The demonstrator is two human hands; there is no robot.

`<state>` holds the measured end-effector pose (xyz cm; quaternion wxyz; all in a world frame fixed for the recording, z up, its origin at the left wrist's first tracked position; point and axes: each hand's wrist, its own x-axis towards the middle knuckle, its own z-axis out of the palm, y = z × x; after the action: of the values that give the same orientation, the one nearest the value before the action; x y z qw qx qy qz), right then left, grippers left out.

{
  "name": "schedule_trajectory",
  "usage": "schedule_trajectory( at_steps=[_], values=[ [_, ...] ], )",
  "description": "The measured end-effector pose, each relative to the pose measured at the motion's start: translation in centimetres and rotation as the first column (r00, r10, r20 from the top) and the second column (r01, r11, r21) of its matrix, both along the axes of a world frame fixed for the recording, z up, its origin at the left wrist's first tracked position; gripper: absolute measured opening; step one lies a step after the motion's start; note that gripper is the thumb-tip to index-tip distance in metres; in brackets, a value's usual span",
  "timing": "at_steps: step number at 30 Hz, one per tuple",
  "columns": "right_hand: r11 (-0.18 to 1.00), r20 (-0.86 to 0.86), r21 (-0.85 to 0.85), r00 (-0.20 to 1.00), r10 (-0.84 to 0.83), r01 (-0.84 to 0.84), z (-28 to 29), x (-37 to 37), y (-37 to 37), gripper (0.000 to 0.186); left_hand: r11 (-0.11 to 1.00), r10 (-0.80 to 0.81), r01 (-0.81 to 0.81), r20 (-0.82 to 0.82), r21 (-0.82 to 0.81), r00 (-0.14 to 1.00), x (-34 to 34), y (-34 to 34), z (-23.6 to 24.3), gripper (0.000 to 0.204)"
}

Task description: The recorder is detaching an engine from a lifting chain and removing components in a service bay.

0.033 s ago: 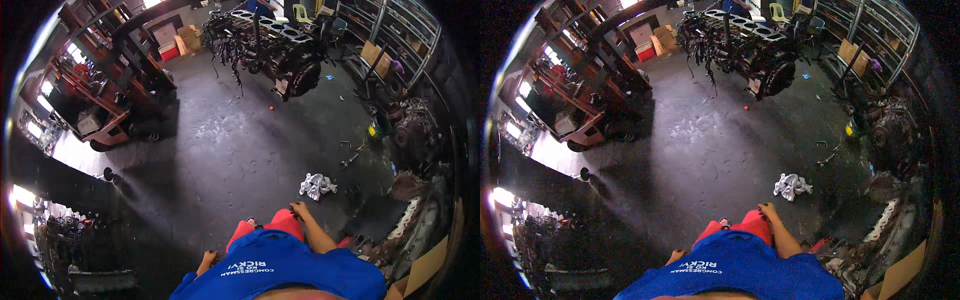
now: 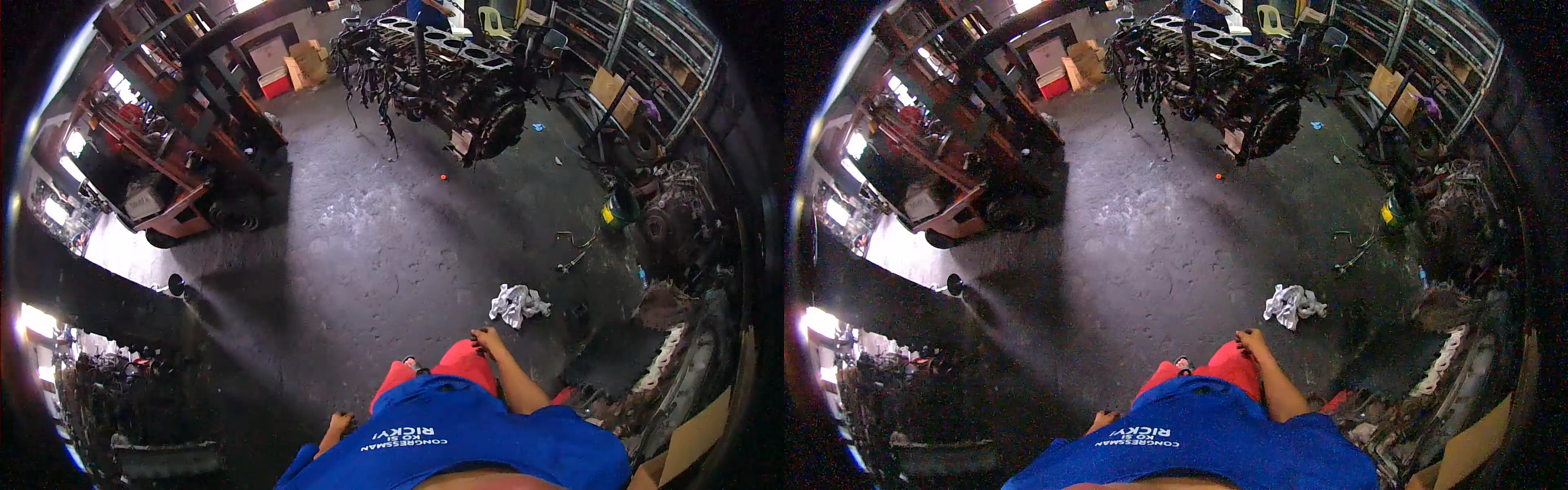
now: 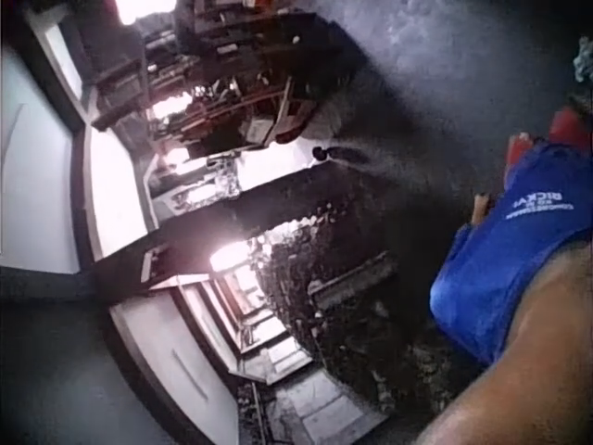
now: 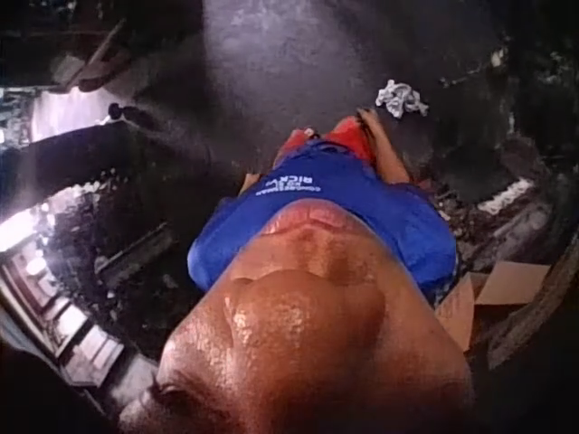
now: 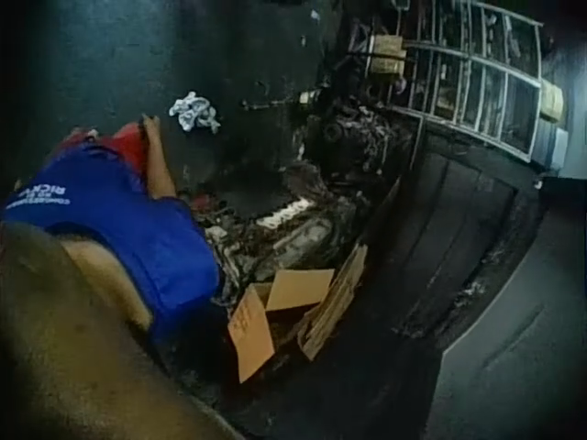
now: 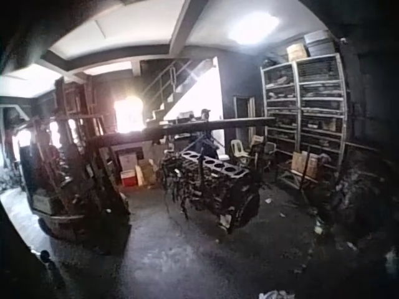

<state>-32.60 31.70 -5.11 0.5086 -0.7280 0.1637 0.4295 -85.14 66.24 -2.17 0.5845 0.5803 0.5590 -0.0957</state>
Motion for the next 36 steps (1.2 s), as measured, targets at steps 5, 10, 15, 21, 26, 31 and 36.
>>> schedule_trajectory(
  at_steps=[5, 10, 15, 21, 26, 31, 36],
  values=[
    [0.997, 0.016, 0.032, 0.997, 0.073, -0.073, 0.8, 8.7, 6.1, 0.024, 0.998, -0.057, 0.059, -0.108, 0.017, 0.992, 13.1, 3.4, -1.6, 0.025],
    [0.994, 0.041, -0.005, 0.993, 0.11, -0.11, -0.7, 19.0, 8.4, 0.021, 0.983, 0.183, -0.182, 0.023, -0.006, 0.983, 24.5, 7.5, -3.5, 0.028],
    [0.987, 0.145, -0.068, 0.978, 0.152, -0.143, -1.9, 28.4, 11.6, 0.024, 0.986, 0.122, -0.121, 0.006, -0.111, 0.993, 36.4, 7.7, -1.5, 0.033],
    [0.966, 0.229, 0.005, 0.94, 0.252, -0.26, -3.3, 42.5, 14.1, 0.024, 0.999, 0.005, -0.007, 0.024, 0.05, 1.0, 47.1, 8.7, 0.5, 0.031],
    [0.982, 0.172, 0.141, 0.98, 0.104, -0.129, 2.6, 51.4, 22.0, 0.021, 0.978, 0.211, -0.21, 0.013, -0.014, 0.977, 49.3, 9.2, -0.2, 0.028],
    [0.959, 0.403, 0.15, 0.901, 0.161, -0.239, 8.4, 60.7, 29.7, 0.017, 0.979, 0.18, -0.195, -0.196, -0.061, 0.964, 51.6, 8.4, -0.8, 0.023],
    [0.959, 0.773, 0.102, 0.628, 0.091, -0.265, 12.3, 70.9, 34.9, 0.02, 0.993, -0.088, 0.097, -0.129, 0.06, 0.988, 54.8, 13.3, -4.4, 0.03]
  ],
)
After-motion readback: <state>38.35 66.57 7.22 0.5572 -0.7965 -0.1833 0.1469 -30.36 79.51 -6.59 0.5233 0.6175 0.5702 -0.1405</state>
